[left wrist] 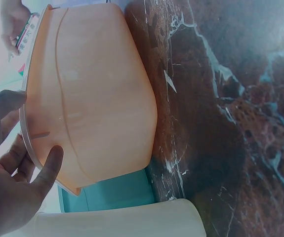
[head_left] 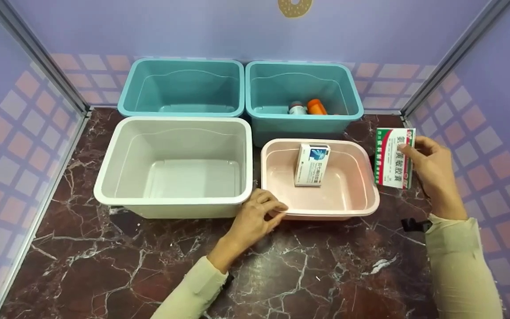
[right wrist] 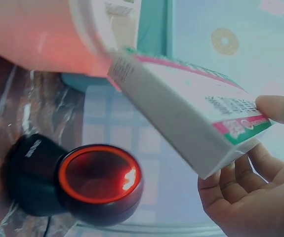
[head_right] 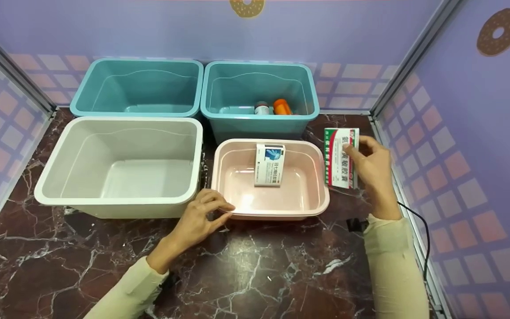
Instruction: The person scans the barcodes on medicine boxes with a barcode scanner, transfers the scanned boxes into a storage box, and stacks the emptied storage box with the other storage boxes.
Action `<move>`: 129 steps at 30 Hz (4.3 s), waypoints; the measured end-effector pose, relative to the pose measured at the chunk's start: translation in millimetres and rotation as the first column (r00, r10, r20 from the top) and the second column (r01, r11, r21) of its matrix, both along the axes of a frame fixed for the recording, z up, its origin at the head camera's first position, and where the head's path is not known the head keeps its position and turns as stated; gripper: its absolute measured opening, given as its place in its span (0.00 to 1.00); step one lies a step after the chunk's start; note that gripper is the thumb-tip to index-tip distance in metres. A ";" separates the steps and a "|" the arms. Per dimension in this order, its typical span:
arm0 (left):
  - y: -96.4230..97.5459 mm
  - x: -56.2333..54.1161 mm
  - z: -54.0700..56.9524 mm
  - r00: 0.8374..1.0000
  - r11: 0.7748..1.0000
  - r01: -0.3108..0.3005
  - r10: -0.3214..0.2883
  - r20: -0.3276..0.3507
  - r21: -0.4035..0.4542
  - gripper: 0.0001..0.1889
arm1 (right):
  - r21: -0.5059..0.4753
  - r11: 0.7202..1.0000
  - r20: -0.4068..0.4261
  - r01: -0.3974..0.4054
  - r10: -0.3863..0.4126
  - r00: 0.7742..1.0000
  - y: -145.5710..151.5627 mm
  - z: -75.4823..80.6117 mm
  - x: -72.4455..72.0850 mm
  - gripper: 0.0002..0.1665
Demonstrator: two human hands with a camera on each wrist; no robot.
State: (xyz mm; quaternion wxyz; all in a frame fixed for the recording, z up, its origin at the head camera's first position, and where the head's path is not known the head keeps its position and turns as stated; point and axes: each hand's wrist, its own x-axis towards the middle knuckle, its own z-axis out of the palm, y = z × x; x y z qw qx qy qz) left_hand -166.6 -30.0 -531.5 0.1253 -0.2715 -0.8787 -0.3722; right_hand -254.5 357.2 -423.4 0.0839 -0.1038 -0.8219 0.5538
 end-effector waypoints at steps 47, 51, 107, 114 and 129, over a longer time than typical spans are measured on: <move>0.8 0.2 1.8 1.000 1.000 -0.010 0.010 -0.019 -0.020 0.06 | 0.252 0.928 -0.126 -0.274 0.313 0.941 -139.4 22.6 -55.9 0.14; 0.9 -0.5 1.3 1.000 1.000 -0.005 0.005 -0.018 -0.014 0.06 | 0.235 0.928 -0.126 -0.288 0.322 0.938 -149.9 23.0 -60.7 0.14; 0.8 -1.3 0.3 0.998 1.000 -0.006 0.005 -0.065 -0.013 0.06 | 0.040 0.967 -0.245 -0.250 0.252 0.936 -289.0 28.3 -114.5 0.17; 1.2 -1.2 -0.4 0.998 1.000 -0.001 0.000 -0.060 -0.014 0.06 | 0.028 0.960 -0.253 -0.278 0.275 0.927 -302.6 27.5 -114.9 0.17; 0.8 -1.5 -1.3 0.997 1.000 0.009 -0.008 -0.080 0.006 0.06 | 0.109 0.953 -0.236 -0.284 0.302 0.923 -321.0 22.9 -115.2 0.18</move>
